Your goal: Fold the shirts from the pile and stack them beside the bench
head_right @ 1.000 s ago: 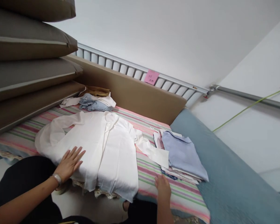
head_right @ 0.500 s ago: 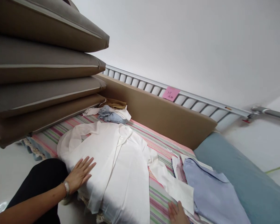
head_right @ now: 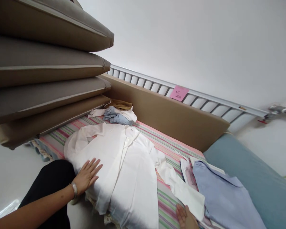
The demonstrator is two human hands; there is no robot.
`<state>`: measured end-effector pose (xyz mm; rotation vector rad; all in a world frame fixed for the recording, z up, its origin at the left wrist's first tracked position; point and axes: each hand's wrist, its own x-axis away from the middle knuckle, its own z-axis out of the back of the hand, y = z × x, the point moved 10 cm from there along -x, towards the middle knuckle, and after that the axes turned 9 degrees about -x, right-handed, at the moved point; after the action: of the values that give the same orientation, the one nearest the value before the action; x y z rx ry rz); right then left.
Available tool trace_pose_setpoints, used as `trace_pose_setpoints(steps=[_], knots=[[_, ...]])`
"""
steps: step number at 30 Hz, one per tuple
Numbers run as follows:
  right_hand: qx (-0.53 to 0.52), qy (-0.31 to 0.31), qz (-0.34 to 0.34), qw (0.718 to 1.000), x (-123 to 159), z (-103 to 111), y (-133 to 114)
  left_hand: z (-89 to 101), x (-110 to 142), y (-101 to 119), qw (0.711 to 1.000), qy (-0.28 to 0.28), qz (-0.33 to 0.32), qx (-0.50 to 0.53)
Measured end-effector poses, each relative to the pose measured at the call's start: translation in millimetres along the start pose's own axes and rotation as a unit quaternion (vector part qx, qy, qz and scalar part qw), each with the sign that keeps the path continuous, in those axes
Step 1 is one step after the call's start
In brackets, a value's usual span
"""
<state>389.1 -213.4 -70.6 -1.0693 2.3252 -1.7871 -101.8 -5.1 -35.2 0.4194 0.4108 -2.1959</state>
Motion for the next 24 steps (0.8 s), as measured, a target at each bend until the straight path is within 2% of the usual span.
trace_pose_setpoints(steps=[5, 7, 8, 10, 12, 14, 15, 16, 17, 19, 20, 21, 22, 23, 24], knots=[[0.001, 0.106, -0.038, 0.994, 16.7, -3.5, 2.9, 2.8, -2.3, 0.5, 1.000, -0.020, 0.004, 0.010], [0.047, 0.107, -0.016, 0.993, 25.9, -16.7, -10.6, 2.3, -1.1, -0.9, 1.000, -0.016, 0.004, 0.014], [0.090, 0.098, 0.018, 0.991, 29.9, -27.0, -24.4, 1.7, -0.1, -1.6, 1.000, -0.013, 0.004, 0.018], [0.185, 0.080, 0.111, 0.973, 39.2, -53.9, -60.6, 0.6, 1.0, -3.5, 0.999, -0.012, 0.011, 0.032], [0.258, 0.065, 0.191, 0.945, 50.9, -88.5, -94.7, 5.1, -2.0, -7.3, 0.997, -0.011, 0.053, 0.063], [0.297, 0.051, 0.235, 0.924, 66.1, -128.9, -115.5, 19.8, -12.2, -6.1, 0.983, -0.006, 0.110, 0.145], [0.321, 0.027, 0.263, 0.909, 77.3, -155.7, -120.7, 29.6, -21.2, -0.3, 0.968, -0.007, 0.130, 0.215], [0.344, -0.010, 0.294, 0.892, 91.5, -186.4, -120.9, 40.3, -33.2, 9.6, 0.943, -0.013, 0.141, 0.301], [0.409, -0.072, 0.368, 0.832, 115.0, -227.5, -118.4, 49.9, -48.3, 23.9, 0.903, -0.031, 0.143, 0.404], [0.487, -0.215, 0.471, 0.703, 167.7, -301.0, -86.9, 62.6, -81.4, 52.6, 0.779, -0.081, 0.172, 0.598], [0.508, -0.287, 0.493, 0.645, 191.2, -328.0, -62.9, 65.2, -97.7, 62.3, 0.709, -0.097, 0.205, 0.668], [0.526, -0.338, 0.493, 0.605, 207.1, -345.7, -39.7, 64.0, -112.2, 67.6, 0.646, -0.104, 0.247, 0.715], [0.536, -0.372, 0.487, 0.581, 216.6, -355.5, -20.9, 57.9, -123.3, 69.4, 0.590, -0.112, 0.297, 0.743], [0.540, -0.392, 0.474, 0.575, 219.2, -357.8, -7.2, 47.4, -129.3, 66.7, 0.543, -0.118, 0.360, 0.749], [0.538, -0.394, 0.458, 0.588, 214.8, -352.7, -0.1, 38.7, -135.4, 62.9, 0.526, -0.123, 0.396, 0.743]])
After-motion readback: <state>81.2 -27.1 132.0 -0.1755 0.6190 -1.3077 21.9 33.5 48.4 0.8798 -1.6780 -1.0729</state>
